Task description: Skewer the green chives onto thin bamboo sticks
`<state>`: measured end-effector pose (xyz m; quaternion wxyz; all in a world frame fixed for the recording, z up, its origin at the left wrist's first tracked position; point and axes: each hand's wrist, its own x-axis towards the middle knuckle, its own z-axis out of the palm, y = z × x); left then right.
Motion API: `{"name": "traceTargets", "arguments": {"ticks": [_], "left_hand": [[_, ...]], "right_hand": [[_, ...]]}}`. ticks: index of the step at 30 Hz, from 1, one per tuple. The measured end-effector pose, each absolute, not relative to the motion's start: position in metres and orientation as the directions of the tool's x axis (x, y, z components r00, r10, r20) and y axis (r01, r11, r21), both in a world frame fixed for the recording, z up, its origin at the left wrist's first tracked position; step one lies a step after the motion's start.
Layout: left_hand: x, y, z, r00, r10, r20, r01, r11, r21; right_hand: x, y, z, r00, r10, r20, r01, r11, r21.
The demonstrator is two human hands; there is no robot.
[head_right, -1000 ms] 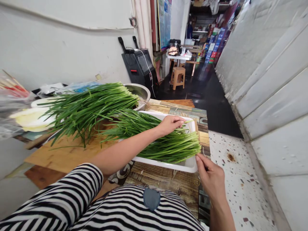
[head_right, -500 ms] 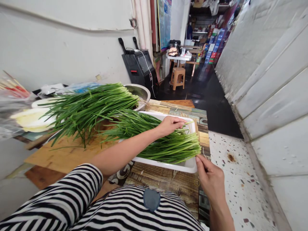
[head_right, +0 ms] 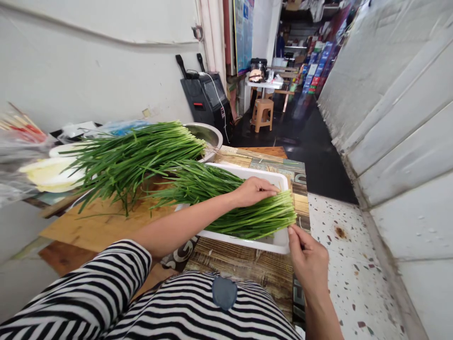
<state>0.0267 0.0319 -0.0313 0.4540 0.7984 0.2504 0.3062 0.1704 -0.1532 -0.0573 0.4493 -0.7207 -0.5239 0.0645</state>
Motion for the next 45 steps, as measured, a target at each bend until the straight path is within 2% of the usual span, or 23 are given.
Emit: {"name": "traceTargets", "arguments": {"ticks": [2,4,9,12,15,18,22,24,27,30,33,36,40,45], "left_hand": [[0.023,0.033,-0.025,0.773,0.585,0.245,0.128,-0.522,0.843],[0.019,0.038,-0.022,0.801,0.562,0.207,0.201,-0.578,0.791],[0.011,0.058,-0.030,0.644,0.743,0.181,0.576,-0.627,0.525],[0.014,0.065,-0.042,0.703,0.697,0.143,0.598,-0.687,0.412],[0.023,0.065,-0.049,0.720,0.687,0.095,0.615,-0.696,0.371],[0.030,0.060,-0.048,0.689,0.718,0.101,0.657,-0.677,0.331],[0.031,0.053,-0.039,0.708,0.694,0.131,0.666,-0.718,0.203],[0.028,0.051,-0.036,0.700,0.694,0.169,0.660,-0.719,0.219],[0.022,0.052,-0.034,0.650,0.732,0.202,0.641,-0.671,0.372],[0.017,0.055,-0.038,0.662,0.718,0.214,0.534,-0.653,0.537],[0.011,0.059,-0.044,0.688,0.685,0.239,0.434,-0.653,0.621],[-0.001,0.062,-0.050,0.675,0.692,0.254,0.428,-0.648,0.630],[-0.020,0.059,-0.050,0.613,0.746,0.258,0.511,-0.624,0.590],[-0.024,0.045,-0.031,0.505,0.771,0.387,0.544,-0.633,0.550]], "right_hand": [[0.173,-0.153,-0.058,0.437,0.815,0.381,0.709,-0.051,-0.704],[0.176,-0.156,-0.059,0.411,0.831,0.374,0.725,-0.050,-0.686],[0.186,-0.168,-0.065,0.373,0.857,0.357,0.741,-0.043,-0.670],[0.187,-0.171,-0.069,0.390,0.848,0.359,0.737,-0.054,-0.674],[0.185,-0.171,-0.071,0.398,0.843,0.363,0.738,-0.059,-0.672],[0.185,-0.169,-0.070,0.404,0.836,0.372,0.753,-0.073,-0.654],[0.187,-0.168,-0.068,0.411,0.820,0.399,0.772,-0.080,-0.631],[0.189,-0.168,-0.068,0.408,0.820,0.403,0.770,-0.072,-0.634],[0.190,-0.167,-0.067,0.399,0.830,0.389,0.752,-0.053,-0.658],[0.193,-0.161,-0.066,0.396,0.844,0.362,0.721,-0.042,-0.692],[0.193,-0.149,-0.065,0.410,0.857,0.312,0.668,-0.048,-0.743],[0.188,-0.136,-0.066,0.375,0.880,0.291,0.625,-0.007,-0.781],[0.174,-0.131,-0.067,0.281,0.910,0.303,0.617,0.071,-0.784],[0.167,-0.132,-0.057,0.278,0.907,0.317,0.655,0.062,-0.753]]}}
